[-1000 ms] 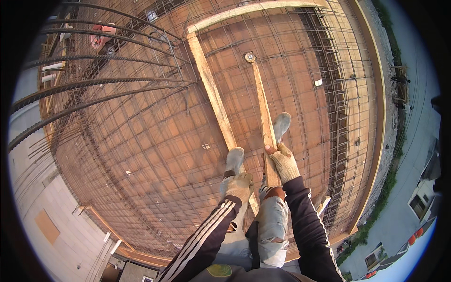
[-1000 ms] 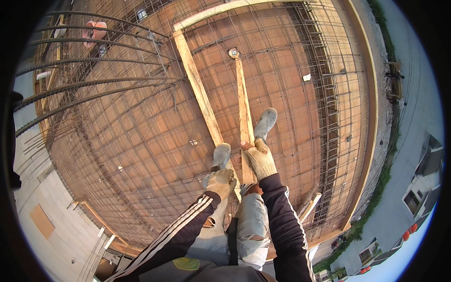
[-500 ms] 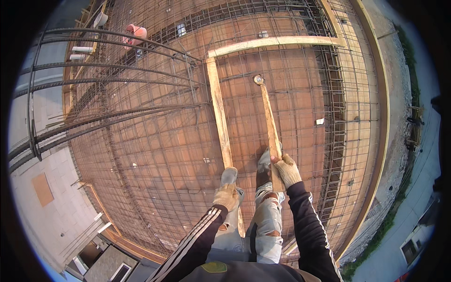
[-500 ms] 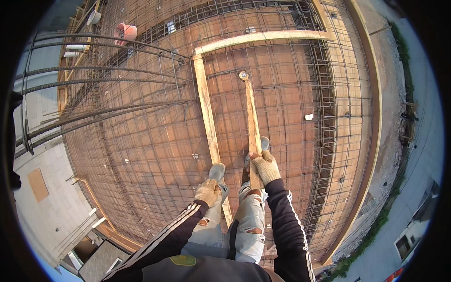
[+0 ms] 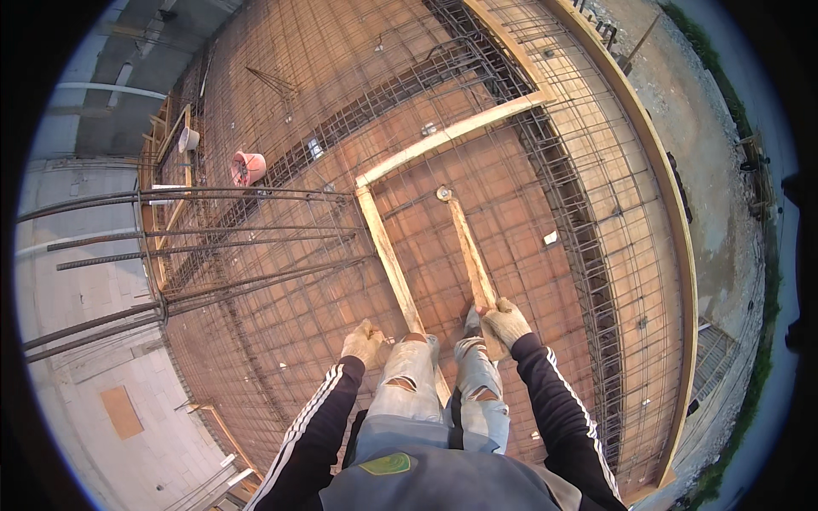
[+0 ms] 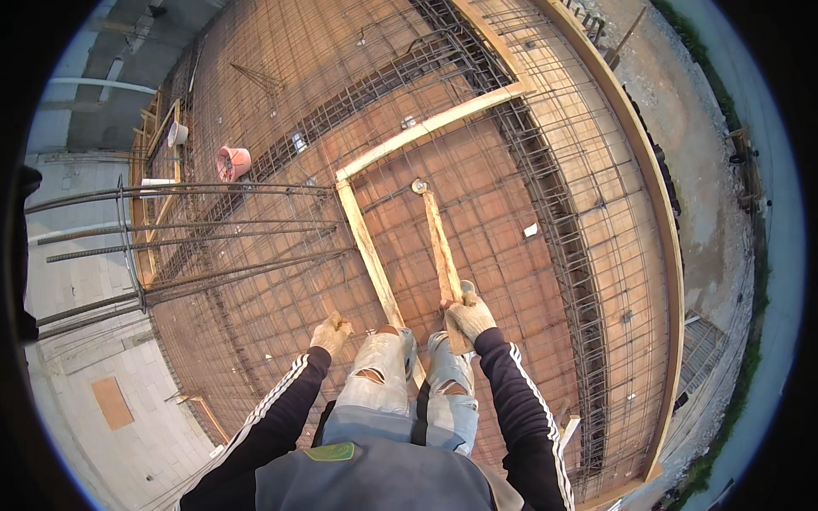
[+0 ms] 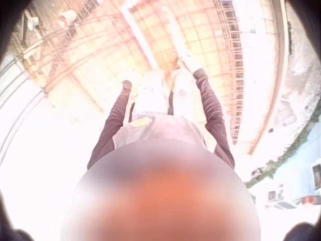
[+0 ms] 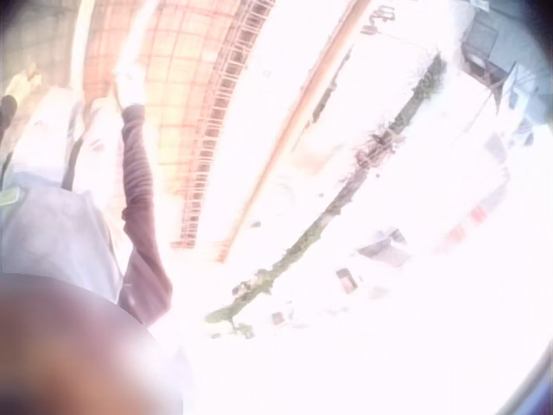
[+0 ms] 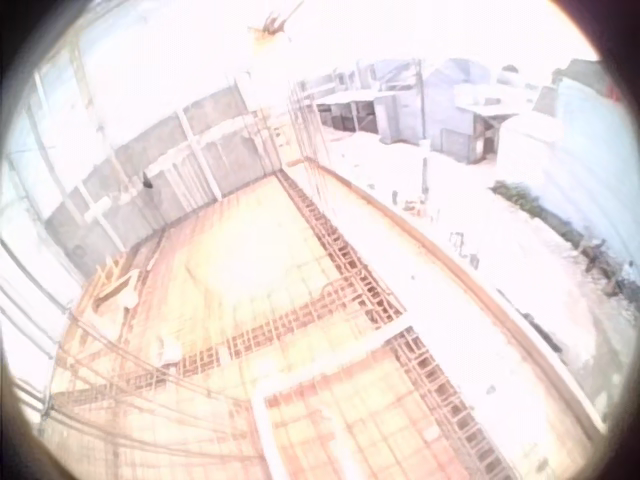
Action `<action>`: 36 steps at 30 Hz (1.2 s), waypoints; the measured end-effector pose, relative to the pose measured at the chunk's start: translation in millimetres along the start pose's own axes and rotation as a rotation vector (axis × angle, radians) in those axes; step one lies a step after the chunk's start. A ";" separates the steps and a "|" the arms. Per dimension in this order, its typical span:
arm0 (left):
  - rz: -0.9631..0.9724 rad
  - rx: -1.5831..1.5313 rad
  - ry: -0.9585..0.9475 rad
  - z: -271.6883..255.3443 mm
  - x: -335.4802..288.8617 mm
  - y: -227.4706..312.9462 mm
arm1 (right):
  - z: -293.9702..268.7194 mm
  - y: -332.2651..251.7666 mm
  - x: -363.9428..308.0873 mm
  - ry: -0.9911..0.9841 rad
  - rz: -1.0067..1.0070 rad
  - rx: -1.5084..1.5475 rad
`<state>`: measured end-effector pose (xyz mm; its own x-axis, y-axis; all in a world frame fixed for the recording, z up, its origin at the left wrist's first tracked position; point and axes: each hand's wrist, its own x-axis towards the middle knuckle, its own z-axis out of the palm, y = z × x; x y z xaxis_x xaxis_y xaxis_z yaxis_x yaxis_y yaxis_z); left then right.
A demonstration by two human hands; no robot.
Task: The person walks across a rebar grid on a construction site and uses a wooden plank to push and adjust wooden formwork pieces. The person repositions the plank several times to align the formwork sections.
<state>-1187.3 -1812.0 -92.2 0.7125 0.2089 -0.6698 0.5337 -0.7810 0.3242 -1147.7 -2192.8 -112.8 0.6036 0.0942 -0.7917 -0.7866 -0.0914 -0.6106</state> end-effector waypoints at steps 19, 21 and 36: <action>0.137 0.185 0.103 49.0 19.3 -17.2 | 43.7 29.2 75.1 -0.176 0.095 0.056; 0.110 0.208 0.087 61.3 30.5 -29.9 | 71.0 24.2 96.4 -0.157 0.080 -0.112; 0.058 0.238 -0.057 54.5 42.8 -109.9 | 302.1 -2.5 297.1 0.071 0.073 -0.160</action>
<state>-1240.3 -1749.3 -192.9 0.7088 0.1311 -0.6932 0.3655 -0.9086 0.2019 -1005.7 -1865.2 -340.7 0.5578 0.0120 -0.8299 -0.8013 -0.2526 -0.5423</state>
